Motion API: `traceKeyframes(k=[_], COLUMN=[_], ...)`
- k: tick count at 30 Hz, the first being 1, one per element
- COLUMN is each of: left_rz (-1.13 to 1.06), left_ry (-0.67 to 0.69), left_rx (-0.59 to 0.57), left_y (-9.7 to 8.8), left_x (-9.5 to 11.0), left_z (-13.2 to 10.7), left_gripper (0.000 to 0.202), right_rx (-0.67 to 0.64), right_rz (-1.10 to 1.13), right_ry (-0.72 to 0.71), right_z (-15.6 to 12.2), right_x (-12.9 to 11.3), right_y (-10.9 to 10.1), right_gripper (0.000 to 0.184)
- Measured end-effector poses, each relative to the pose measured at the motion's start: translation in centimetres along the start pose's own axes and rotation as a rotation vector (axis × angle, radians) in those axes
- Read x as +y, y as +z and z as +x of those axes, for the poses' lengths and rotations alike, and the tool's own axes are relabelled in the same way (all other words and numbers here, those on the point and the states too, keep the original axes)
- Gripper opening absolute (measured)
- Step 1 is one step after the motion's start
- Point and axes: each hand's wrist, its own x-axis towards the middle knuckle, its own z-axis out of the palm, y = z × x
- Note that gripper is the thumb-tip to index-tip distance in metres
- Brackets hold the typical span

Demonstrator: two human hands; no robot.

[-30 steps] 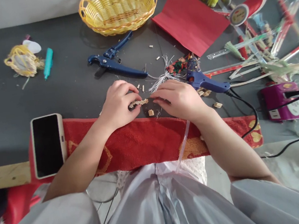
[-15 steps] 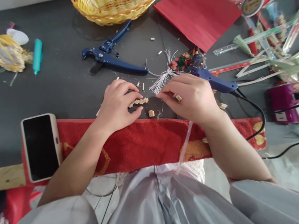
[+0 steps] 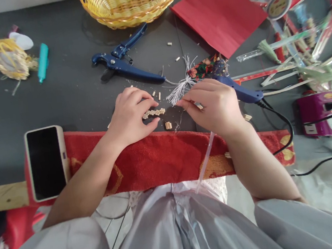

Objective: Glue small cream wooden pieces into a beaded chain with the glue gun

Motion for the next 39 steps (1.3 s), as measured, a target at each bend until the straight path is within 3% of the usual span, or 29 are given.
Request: traceKeyframes(k=[6,14,24,39], left_rz=[0.014,0.047,0.054,0.028], left_ry=[-0.001,-0.022,-0.016,-0.003], left_rx=[-0.012,-0.036,-0.053,-0.039], left_y=[-0.1,-0.1,0.1,0.2], left_x=[0.0,0.0,0.1,0.1], left_z=[0.0,0.1,0.1,0.1], left_gripper=[0.021,0.02,0.022,0.022], right_rx=[0.004,-0.126,-0.203,-0.204], right_rz=[0.007,0.019,-0.014,0.018], right_ry=[0.003,-0.135,-0.076,-0.045], right_z=[0.0,-0.2,0.0,0.0], right_x=[0.2,-0.9,-1.4,-1.4], right_y=[0.2,1.3,2.2,2.4], right_gripper=[0.026,0.02,0.022,0.02])
